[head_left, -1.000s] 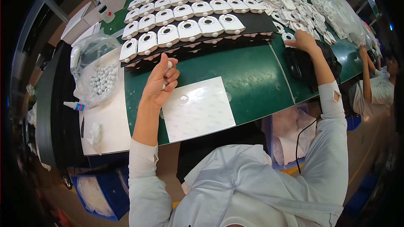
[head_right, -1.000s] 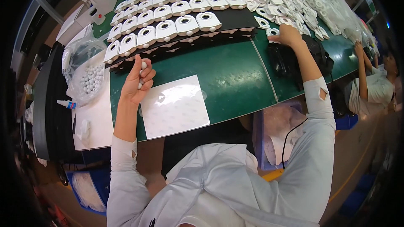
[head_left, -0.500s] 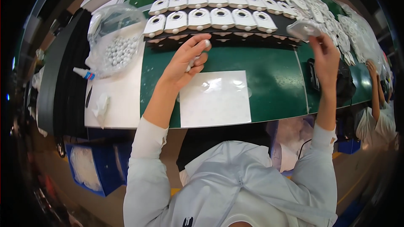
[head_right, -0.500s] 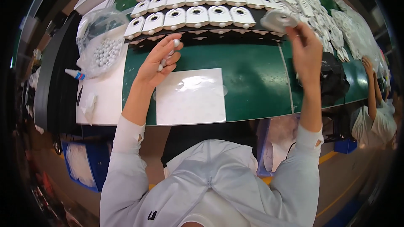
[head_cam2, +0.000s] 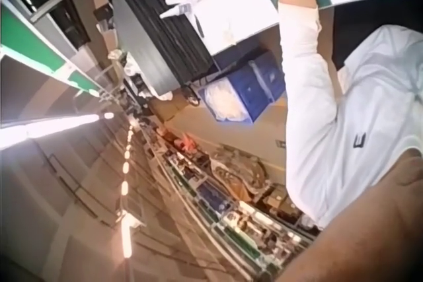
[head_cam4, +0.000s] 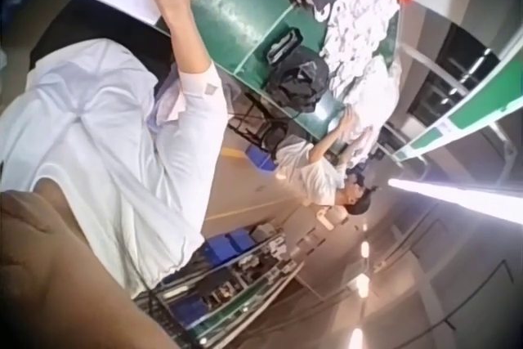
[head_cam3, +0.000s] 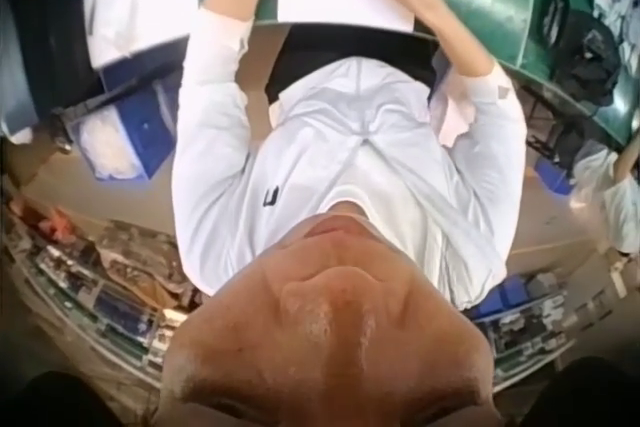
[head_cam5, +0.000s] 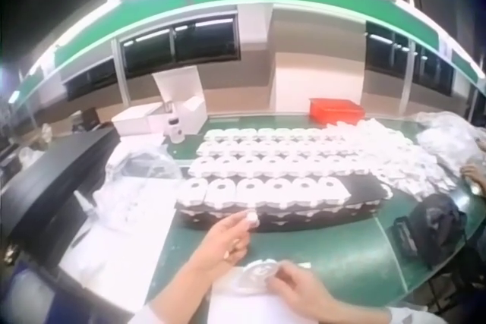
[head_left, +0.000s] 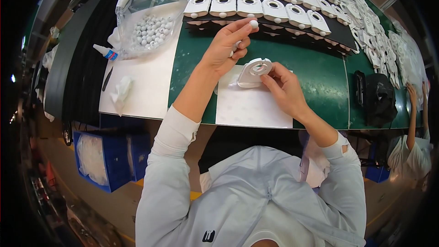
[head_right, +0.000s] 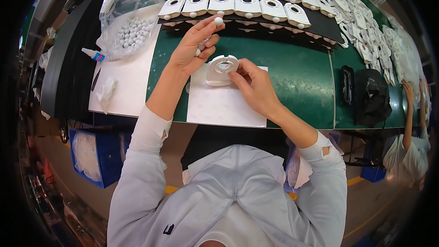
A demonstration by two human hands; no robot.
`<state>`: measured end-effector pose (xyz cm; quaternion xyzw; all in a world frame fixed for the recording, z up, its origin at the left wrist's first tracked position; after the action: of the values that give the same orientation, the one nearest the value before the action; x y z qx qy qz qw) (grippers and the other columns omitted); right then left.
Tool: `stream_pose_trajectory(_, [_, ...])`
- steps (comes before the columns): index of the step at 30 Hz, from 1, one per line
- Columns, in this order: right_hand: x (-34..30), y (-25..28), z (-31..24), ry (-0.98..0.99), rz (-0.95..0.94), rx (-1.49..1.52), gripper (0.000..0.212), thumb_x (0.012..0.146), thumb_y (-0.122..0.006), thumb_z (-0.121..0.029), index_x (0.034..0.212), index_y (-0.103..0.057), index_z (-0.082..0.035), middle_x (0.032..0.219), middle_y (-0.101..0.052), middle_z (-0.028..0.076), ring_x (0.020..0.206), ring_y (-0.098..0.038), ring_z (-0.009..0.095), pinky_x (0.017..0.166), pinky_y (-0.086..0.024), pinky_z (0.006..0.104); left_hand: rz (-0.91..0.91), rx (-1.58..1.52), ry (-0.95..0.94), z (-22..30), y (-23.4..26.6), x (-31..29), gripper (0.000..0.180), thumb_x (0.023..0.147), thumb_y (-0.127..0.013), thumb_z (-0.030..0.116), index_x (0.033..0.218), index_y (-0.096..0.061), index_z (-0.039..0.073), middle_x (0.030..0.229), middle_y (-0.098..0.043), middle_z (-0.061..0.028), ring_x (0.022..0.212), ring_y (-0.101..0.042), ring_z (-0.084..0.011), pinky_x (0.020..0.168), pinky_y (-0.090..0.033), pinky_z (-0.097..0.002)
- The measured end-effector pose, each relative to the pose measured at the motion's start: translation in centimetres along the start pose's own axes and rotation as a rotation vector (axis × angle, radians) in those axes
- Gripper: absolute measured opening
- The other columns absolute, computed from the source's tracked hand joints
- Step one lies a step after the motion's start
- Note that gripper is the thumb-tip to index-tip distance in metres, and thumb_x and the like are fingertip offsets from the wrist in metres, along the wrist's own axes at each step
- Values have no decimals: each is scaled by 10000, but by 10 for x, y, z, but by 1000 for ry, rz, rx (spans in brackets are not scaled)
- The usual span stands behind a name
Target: Assembling and organizing small circular white components into a grid tray at a factory workstation.
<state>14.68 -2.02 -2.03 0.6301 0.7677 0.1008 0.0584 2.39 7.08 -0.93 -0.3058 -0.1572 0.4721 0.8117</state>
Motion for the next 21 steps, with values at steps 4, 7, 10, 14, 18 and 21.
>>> stream_pose_trajectory(4, [-1,-1,-1,31,11,-98,124,864,-533,-82,966,-529,-10,851,-569,18,726,-497,55,652,-414,201,-14,-10,-2,-1,0,0,317,839,-597,139,1135,-526,52,962,-556,-33,570,-361,-23,397,-240,-138])
stream_pose_trajectory(7, [-3,-2,-8,98,33,-187,120,853,-533,-53,967,-526,-16,817,-560,36,683,-502,75,617,-415,214,-3,-8,0,-1,2,-1,318,846,-589,154,1141,-525,56,959,-553,-29,572,-360,-24,396,-238,-138])
stream_pose_trajectory(10, [-5,-2,-9,218,71,-334,120,841,-530,-26,961,-524,-18,783,-539,44,652,-499,100,599,-412,222,16,2,23,-1,-1,-2,313,863,-566,176,1147,-522,54,973,-554,-32,572,-358,-22,393,-235,-138])
stream_pose_trajectory(14, [-7,-4,-19,349,101,-364,123,830,-528,-4,952,-524,-13,801,-527,55,653,-503,116,602,-415,225,2,51,23,0,-6,-3,317,877,-544,195,1157,-516,49,989,-556,-35,570,-354,-19,390,-238,-138])
stream_pose_trajectory(18, [-2,6,1,150,38,-51,157,864,-499,-28,1020,-506,-47,893,-539,35,716,-515,127,629,-420,227,-33,66,19,-1,-8,-4,351,869,-551,168,1191,-495,43,998,-559,-30,572,-351,-18,400,-251,-135])
stream_pose_trajectory(21, [6,20,9,41,90,399,183,893,-486,-85,1076,-486,-78,981,-547,21,819,-527,129,699,-431,243,3,161,20,-3,-10,-4,324,838,-583,110,1149,-530,36,878,-567,5,556,-343,-22,412,-245,-144])
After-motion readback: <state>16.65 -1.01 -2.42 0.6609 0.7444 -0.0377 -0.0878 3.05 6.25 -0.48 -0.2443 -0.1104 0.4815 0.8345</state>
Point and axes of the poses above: each hand's wrist, its own x-axis towards the middle knuckle, its own y-axis out of the back of the hand, z = x × y, the point moved 6 cm from there along x, towards the middle knuckle
